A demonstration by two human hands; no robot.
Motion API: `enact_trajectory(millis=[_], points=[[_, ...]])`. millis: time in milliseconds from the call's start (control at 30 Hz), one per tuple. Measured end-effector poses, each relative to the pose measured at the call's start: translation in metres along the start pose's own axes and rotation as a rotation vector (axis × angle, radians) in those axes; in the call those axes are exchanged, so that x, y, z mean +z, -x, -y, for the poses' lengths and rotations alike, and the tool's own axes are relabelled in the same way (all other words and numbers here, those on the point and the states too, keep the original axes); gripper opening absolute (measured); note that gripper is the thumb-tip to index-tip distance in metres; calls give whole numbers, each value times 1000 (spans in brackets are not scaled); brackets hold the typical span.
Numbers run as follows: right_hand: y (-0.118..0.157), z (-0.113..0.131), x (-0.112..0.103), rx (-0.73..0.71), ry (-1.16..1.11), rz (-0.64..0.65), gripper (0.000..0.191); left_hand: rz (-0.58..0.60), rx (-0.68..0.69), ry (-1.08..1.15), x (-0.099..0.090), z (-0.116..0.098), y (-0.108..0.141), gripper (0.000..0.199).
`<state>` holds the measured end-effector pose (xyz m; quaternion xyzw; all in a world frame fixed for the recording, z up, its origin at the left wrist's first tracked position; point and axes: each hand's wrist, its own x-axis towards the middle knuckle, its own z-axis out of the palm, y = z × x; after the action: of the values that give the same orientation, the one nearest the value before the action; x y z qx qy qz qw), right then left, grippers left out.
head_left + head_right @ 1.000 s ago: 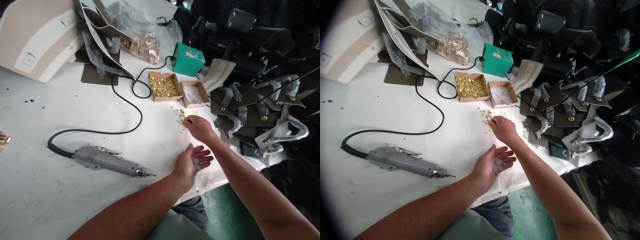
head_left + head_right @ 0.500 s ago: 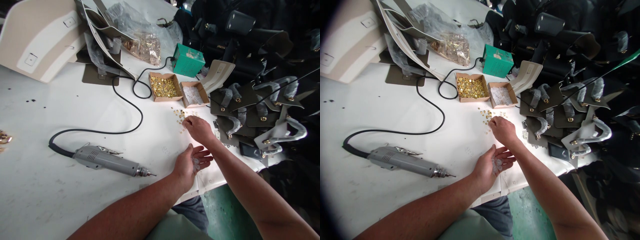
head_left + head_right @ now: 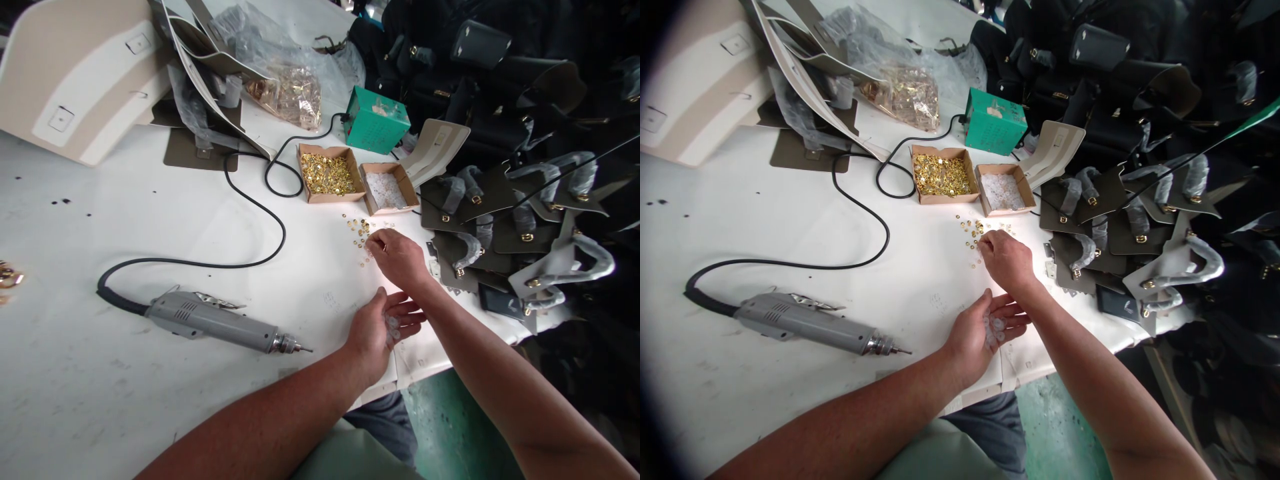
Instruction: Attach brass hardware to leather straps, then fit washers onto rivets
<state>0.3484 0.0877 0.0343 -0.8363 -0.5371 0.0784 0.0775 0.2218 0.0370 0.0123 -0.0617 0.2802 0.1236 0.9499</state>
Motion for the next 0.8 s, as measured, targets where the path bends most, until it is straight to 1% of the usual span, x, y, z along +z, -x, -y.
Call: enact_trajectory(millis=[233, 433, 500, 600, 700, 733, 800], points=[[4, 0, -6, -38, -12, -28, 17, 5, -1, -11, -1, 0, 0, 47], [2, -3, 2, -62, 23, -25, 11, 20, -1, -7, -3, 1, -1, 49], [0, -3, 0, -56, 7, -35, 10, 26, -1, -8, -3, 1, -1, 49], [6, -2, -15, -51, -92, -96, 9, 5, 6, -12, -2, -1, 3, 46], [28, -5, -41, -103, -203, -149, 11, -3, 22, -19, 0, -4, 6, 45], [39, -7, -49, -130, -223, -133, 10, 7, 33, -25, 1, -4, 6, 45], [62, -13, -61, -193, -242, -39, 10, 25, 62, -37, 2, -4, 6, 46]])
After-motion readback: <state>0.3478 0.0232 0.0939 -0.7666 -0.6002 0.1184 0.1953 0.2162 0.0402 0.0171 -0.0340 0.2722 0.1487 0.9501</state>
